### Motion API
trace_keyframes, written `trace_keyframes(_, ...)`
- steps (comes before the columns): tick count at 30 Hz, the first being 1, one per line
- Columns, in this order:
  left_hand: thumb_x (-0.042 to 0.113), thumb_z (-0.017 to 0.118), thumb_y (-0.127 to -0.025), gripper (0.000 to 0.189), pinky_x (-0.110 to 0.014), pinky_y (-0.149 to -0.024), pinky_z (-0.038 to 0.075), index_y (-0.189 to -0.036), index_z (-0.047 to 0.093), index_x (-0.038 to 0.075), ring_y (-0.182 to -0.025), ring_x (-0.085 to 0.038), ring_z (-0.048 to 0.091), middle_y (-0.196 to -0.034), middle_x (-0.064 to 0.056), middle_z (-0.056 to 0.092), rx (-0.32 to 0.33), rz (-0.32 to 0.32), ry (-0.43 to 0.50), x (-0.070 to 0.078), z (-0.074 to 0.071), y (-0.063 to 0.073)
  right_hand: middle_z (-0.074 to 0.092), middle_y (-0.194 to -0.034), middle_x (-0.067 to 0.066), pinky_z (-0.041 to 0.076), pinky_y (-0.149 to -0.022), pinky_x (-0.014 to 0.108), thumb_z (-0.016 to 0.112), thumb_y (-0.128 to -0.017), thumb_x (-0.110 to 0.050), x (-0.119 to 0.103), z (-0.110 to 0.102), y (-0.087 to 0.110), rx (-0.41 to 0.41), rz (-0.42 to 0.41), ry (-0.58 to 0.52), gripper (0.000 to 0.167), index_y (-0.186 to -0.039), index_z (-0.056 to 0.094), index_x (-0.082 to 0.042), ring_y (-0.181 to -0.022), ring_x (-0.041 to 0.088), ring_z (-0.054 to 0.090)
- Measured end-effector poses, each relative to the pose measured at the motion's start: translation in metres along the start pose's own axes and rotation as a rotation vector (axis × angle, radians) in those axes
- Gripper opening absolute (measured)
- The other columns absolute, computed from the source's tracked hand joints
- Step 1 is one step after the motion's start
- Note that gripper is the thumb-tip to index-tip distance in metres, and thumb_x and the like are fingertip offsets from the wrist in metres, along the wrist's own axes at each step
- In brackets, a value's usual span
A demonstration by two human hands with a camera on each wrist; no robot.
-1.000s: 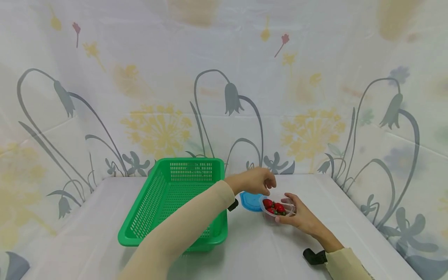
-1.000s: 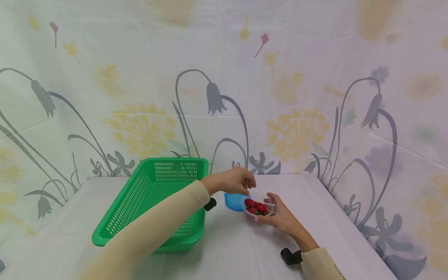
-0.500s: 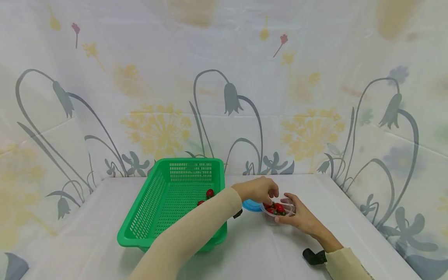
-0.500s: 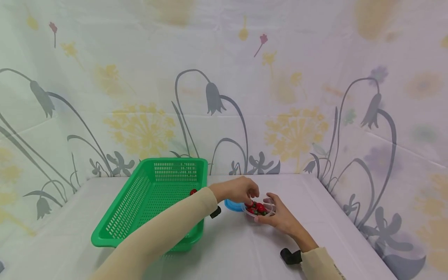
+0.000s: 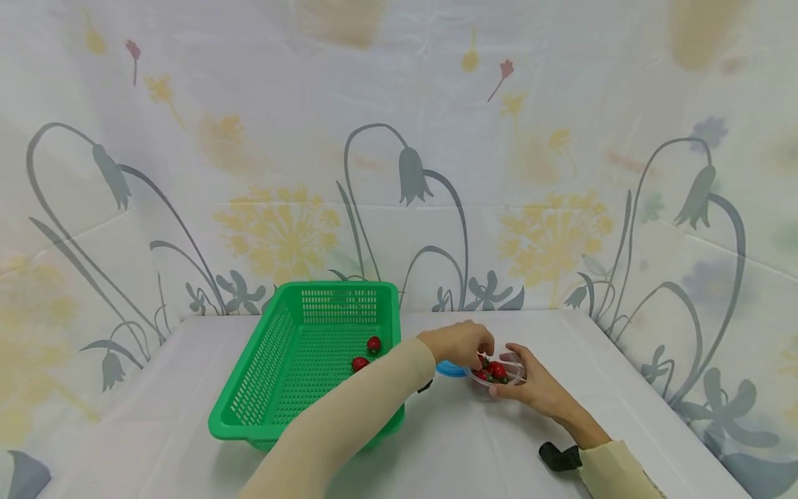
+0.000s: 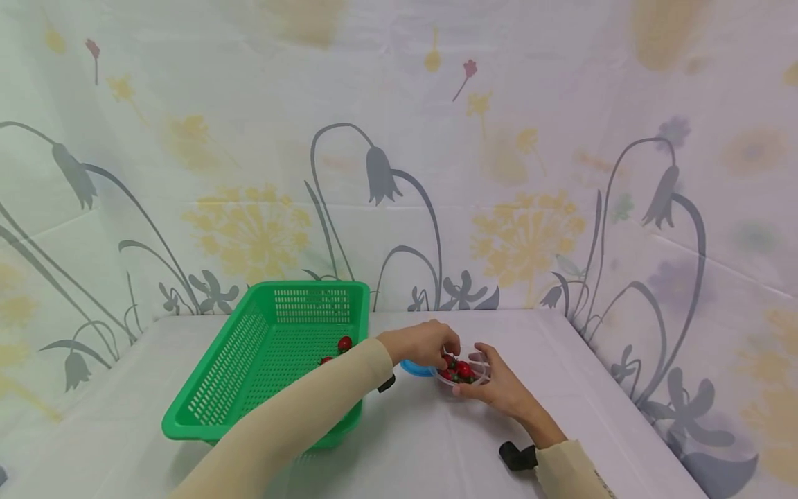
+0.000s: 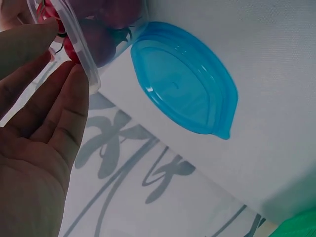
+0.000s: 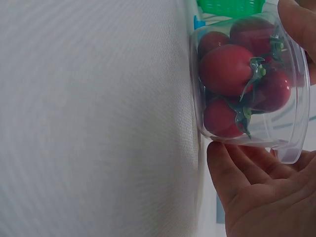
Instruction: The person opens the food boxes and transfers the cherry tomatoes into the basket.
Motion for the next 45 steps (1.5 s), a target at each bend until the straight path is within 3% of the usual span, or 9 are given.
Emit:
trace_keyframes(21,0.006,0.071,-0.083,0.034,-0.022,-0.076,0.050,-0.115,0.068,0.016,-0.083,-0.007,0.055,-0.092,0.006,0.061,-0.023,-0.069,0.015,-0.004,0.007,-0.004,0.033,-0.146,0.023,0.041,-0.100,0.047,0.078,-0.079,-0.029,-0.001,0.001,0.002,-0.008,-0.022,-0.005,0.098,-0.148,0.014,-0.002,-0.131,0.040,0.040)
trace_keyframes(36,0.009,0.073,-0.084,0.023,-0.020,-0.075,0.049,-0.104,0.070,0.019,-0.083,-0.006,0.056,-0.091,0.008,0.061,-0.013,-0.035,0.047,-0.010,0.009,-0.009,0.033,-0.145,0.025,0.040,-0.101,0.048,0.077,-0.080,-0.028,-0.006,0.001,0.003,-0.014,-0.029,-0.010,0.097,-0.148,0.013,-0.001,-0.131,0.041,0.039)
trace_keyframes(45,0.011,0.071,-0.086,0.019,-0.019,-0.075,0.049,-0.105,0.071,0.015,-0.082,-0.006,0.056,-0.088,0.008,0.062,0.010,-0.005,0.078,-0.008,-0.001,-0.005,0.035,-0.145,0.024,0.040,-0.101,0.047,0.077,-0.080,-0.028,-0.006,0.000,0.003,-0.009,-0.029,-0.014,0.096,-0.147,0.015,-0.001,-0.131,0.040,0.040)
Point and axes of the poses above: each hand's wrist, its own y-axis away from the middle knuckle, its own z-axis out of the palm, x = y × z, the point moved 8 cm from there along -y, towards the middle knuckle
